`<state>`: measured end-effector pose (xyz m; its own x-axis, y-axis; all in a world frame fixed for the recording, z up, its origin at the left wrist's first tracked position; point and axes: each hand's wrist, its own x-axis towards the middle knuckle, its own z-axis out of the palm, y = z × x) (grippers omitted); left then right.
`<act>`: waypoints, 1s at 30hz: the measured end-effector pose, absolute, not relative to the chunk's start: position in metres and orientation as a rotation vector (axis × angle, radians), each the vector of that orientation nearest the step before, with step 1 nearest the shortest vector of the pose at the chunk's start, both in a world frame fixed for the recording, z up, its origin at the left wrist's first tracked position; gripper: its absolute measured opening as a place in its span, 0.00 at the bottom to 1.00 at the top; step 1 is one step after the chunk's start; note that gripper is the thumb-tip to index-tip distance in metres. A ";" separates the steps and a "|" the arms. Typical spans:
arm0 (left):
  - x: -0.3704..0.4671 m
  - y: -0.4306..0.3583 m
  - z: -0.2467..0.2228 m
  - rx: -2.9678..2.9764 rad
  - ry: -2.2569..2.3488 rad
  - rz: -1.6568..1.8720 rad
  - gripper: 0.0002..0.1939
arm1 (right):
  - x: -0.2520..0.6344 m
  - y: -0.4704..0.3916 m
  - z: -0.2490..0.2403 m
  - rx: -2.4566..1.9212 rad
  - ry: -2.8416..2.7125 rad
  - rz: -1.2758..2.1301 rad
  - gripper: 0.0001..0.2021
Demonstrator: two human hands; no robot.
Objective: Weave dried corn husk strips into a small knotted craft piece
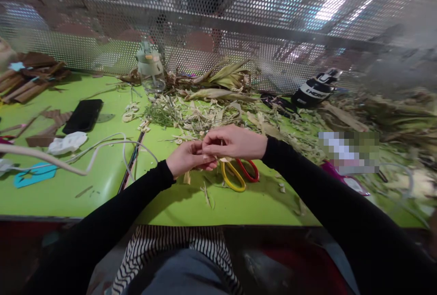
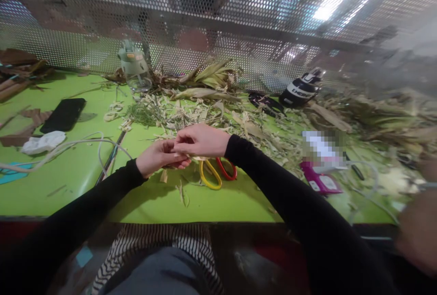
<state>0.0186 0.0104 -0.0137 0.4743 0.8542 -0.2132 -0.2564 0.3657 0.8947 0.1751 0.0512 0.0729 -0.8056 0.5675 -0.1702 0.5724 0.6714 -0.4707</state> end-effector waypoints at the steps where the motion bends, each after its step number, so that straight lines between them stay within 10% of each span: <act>1: 0.018 0.010 -0.014 0.932 0.765 0.799 0.16 | 0.175 0.052 0.074 0.939 2.851 -0.824 0.11; 12: 0.016 0.011 -0.009 0.983 0.742 0.908 0.13 | 0.166 0.046 0.058 1.113 3.142 -0.722 0.07; 21: 0.016 0.012 -0.015 0.995 0.717 0.942 0.20 | 0.169 0.046 0.045 1.406 2.729 -1.768 0.10; 30: 0.015 0.010 -0.013 0.952 0.747 0.836 0.18 | 0.167 0.044 0.030 1.472 2.669 -1.894 0.11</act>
<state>0.0153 0.0102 -0.0129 0.4766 0.8617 -0.1741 -0.2695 0.3317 0.9041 0.1666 0.0435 0.0301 -0.5816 0.8085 -0.0903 0.3522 0.1501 -0.9238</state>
